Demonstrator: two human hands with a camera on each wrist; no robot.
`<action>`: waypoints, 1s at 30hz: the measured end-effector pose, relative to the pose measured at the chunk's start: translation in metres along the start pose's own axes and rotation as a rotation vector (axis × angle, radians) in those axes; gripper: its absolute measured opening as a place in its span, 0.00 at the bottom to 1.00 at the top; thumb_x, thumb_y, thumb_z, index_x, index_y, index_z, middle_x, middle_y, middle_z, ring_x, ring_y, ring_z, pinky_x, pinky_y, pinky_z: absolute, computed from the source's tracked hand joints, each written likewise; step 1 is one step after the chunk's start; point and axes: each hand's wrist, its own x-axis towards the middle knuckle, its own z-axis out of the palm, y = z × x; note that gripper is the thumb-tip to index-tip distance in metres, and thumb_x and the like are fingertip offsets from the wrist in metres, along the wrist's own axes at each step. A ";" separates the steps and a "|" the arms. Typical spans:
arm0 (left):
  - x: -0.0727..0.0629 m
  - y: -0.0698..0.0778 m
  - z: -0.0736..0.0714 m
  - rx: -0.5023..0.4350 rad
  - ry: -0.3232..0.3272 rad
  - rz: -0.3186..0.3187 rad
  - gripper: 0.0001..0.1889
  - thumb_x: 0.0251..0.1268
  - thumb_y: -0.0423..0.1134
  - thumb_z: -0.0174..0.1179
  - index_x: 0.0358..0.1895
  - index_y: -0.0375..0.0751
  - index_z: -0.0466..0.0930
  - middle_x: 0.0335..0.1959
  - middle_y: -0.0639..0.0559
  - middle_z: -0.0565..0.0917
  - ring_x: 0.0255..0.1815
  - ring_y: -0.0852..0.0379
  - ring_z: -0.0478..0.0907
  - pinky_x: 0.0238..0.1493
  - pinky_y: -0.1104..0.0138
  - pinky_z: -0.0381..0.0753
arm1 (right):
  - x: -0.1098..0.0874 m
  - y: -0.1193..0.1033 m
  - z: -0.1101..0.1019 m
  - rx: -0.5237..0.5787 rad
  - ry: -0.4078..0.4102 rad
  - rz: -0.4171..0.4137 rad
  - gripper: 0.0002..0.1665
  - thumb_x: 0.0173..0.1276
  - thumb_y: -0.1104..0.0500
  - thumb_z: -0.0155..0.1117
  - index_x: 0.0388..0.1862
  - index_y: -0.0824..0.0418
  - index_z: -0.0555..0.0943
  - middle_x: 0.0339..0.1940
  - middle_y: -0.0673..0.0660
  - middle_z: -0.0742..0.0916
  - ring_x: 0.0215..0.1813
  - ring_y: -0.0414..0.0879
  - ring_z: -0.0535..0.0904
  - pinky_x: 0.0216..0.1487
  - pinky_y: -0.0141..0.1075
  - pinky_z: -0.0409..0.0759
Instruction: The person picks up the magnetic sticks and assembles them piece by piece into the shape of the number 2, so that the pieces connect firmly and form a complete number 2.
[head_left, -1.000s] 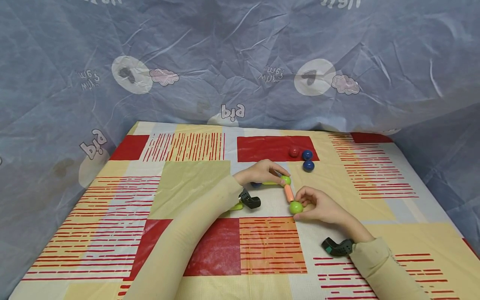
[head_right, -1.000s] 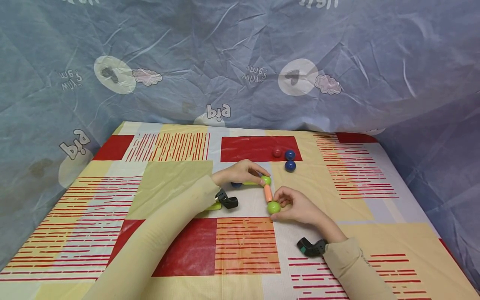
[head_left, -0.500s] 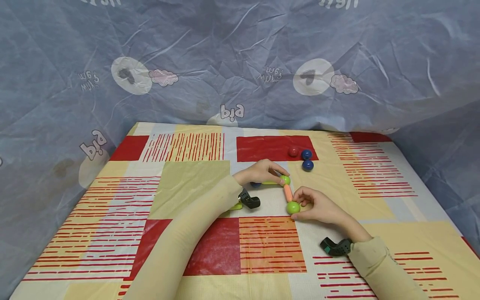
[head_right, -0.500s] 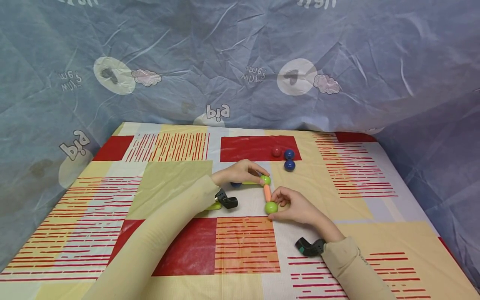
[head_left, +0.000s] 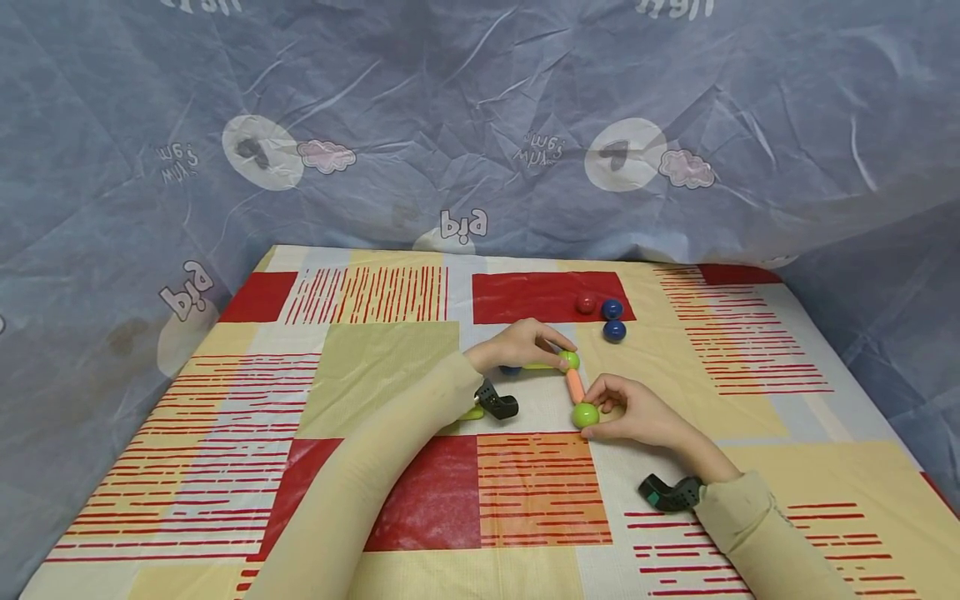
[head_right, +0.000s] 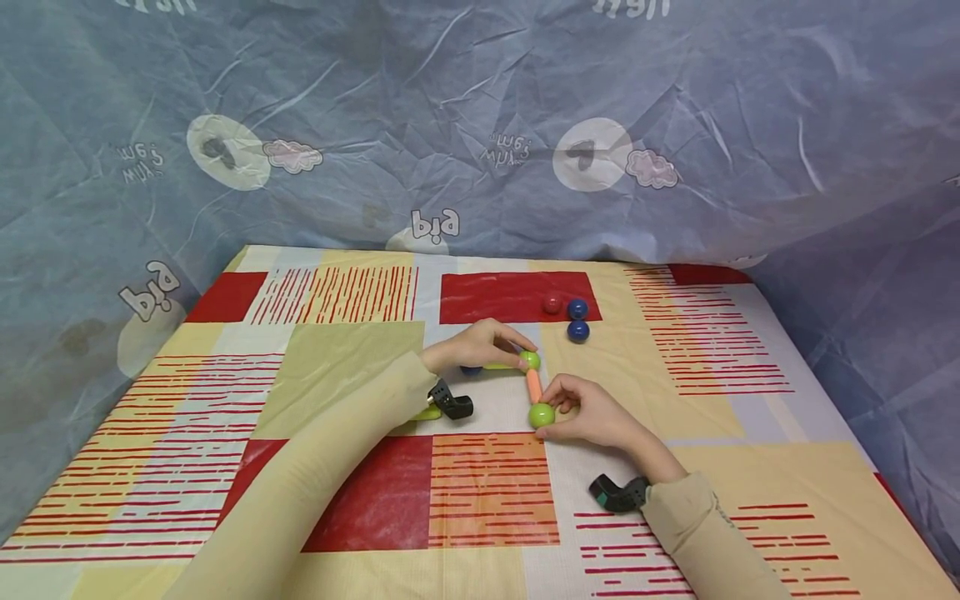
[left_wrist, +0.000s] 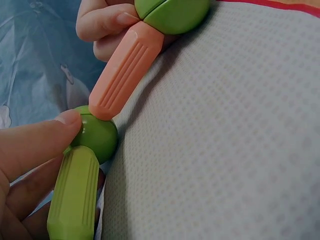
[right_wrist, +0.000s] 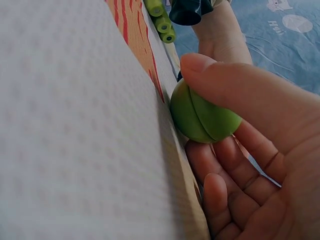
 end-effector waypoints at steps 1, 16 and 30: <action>-0.004 0.005 -0.001 0.000 0.005 -0.002 0.17 0.57 0.37 0.67 0.51 0.39 0.83 0.48 0.52 0.83 0.46 0.58 0.81 0.46 0.74 0.75 | 0.000 0.001 0.000 0.004 -0.002 -0.001 0.19 0.47 0.64 0.77 0.37 0.63 0.78 0.32 0.57 0.80 0.38 0.60 0.72 0.39 0.39 0.71; -0.035 0.002 -0.023 -0.031 0.119 -0.028 0.18 0.59 0.38 0.65 0.53 0.37 0.80 0.51 0.45 0.81 0.46 0.56 0.78 0.48 0.68 0.75 | 0.009 0.036 0.005 0.017 0.016 0.019 0.21 0.48 0.61 0.78 0.39 0.59 0.79 0.34 0.56 0.81 0.35 0.56 0.73 0.34 0.34 0.71; -0.093 -0.005 -0.036 -0.029 0.186 0.022 0.14 0.61 0.39 0.64 0.48 0.36 0.82 0.44 0.48 0.83 0.43 0.57 0.78 0.49 0.65 0.76 | 0.006 0.038 0.009 0.009 0.114 0.015 0.22 0.46 0.53 0.79 0.39 0.56 0.79 0.36 0.53 0.82 0.36 0.49 0.73 0.34 0.31 0.72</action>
